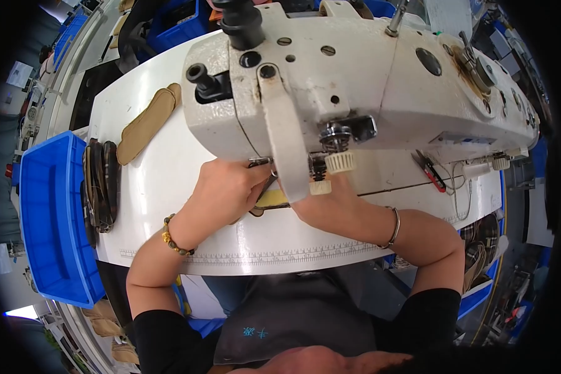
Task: Sewing a component of a shoe using an industrial sewing machine.
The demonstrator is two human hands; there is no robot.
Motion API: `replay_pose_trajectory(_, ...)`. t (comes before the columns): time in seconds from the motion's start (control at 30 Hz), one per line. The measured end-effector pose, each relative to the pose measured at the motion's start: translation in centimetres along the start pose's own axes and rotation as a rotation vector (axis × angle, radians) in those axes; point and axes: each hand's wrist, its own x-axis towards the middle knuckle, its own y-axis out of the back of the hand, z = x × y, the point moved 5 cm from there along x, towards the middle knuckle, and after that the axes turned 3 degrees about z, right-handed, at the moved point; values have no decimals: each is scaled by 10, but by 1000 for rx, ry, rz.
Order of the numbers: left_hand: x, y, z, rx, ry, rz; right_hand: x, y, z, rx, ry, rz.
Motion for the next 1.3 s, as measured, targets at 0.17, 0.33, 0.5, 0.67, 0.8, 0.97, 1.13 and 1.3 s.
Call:
replay_pose_trajectory(0.17,0,-3,0,49,45,-31,5,10,6,84,-23,-16)
replay_pose_trajectory(0.33,0,-6,0,1,114,-32,5,11,6,80,-25,28)
replay_pose_trajectory(0.5,3,-4,0,-2,187,-65,4,10,9,100,-20,77)
replay_pose_trajectory(0.67,0,5,-16,-439,332,-47,1,1,10,237,-128,9)
replay_pose_trajectory(0.8,-11,3,-26,-621,438,-123,0,6,1,85,-109,-198)
replay_pose_trajectory(0.97,-15,1,-12,-539,248,-16,-8,8,-1,3,10,-199)
replay_pose_trajectory(1.13,-17,-4,-29,-507,414,-2,3,18,-4,-26,7,-324)
replay_pose_trajectory(1.3,-11,-15,-52,-599,390,316,12,30,-5,-157,70,-180)
